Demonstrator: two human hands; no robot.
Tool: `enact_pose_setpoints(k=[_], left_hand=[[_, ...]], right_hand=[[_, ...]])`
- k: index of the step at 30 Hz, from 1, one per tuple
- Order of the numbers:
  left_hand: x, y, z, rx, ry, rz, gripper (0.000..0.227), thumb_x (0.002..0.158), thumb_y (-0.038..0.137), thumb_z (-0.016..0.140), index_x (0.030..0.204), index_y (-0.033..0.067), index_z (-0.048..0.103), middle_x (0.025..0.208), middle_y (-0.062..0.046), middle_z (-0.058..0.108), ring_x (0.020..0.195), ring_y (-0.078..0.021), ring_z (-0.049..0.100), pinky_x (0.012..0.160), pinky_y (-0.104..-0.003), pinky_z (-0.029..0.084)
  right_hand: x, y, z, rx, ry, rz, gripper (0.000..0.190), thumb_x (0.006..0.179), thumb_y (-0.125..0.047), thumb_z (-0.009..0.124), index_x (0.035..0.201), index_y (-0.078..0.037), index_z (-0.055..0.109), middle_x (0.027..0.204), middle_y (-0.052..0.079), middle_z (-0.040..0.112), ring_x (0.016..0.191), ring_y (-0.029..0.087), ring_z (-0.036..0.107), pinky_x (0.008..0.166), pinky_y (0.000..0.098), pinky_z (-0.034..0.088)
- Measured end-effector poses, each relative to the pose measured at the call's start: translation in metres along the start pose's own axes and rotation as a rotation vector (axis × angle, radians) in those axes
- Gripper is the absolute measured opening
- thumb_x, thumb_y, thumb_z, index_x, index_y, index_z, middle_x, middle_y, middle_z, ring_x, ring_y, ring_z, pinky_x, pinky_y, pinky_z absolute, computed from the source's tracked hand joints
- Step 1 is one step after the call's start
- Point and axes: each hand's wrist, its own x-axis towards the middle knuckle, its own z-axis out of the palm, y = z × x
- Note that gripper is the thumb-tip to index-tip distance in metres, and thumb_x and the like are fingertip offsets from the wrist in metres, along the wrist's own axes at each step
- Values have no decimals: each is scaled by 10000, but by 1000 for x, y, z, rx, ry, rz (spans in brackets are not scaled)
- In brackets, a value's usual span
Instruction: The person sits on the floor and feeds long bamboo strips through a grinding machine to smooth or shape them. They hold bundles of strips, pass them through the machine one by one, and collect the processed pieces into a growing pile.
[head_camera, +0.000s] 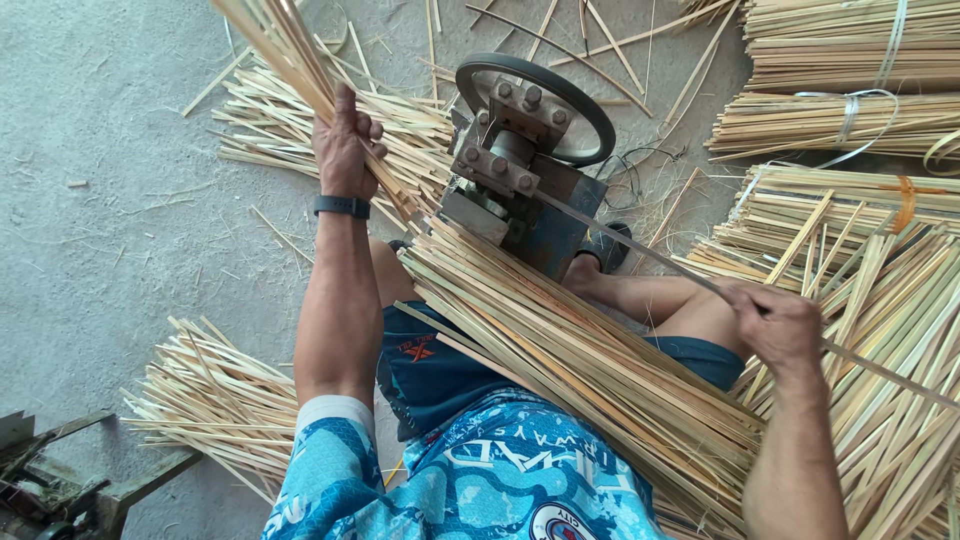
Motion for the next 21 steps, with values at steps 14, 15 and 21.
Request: enact_pose_setpoints(k=[14, 15, 21], left_hand=[[-27, -16, 23, 145, -76, -87, 526, 901, 398, 813, 1178, -18, 649, 809, -50, 639, 490, -26, 447, 368, -179, 383], [-24, -16, 25, 178, -80, -105, 537, 930, 415, 799, 1190, -40, 680, 748, -37, 587, 482, -29, 432, 365, -179, 370], [21, 18, 20, 257, -39, 65, 410, 920, 415, 760, 994, 60, 569, 867, -108, 802, 487, -49, 508, 382, -207, 452]], right_hand=[[0, -128, 51, 75, 100, -367, 241, 918, -210, 741, 1118, -78, 764, 1248, 143, 664, 1114, 279, 639, 942, 419, 582], [-4, -124, 52, 98, 53, -329, 229, 917, -207, 740, 1103, -76, 762, 1231, 144, 667, 1108, 279, 652, 938, 421, 584], [-32, -109, 59, 118, -161, -168, 240, 869, -187, 738, 1068, -54, 766, 1113, 122, 700, 1033, 303, 685, 903, 436, 568]])
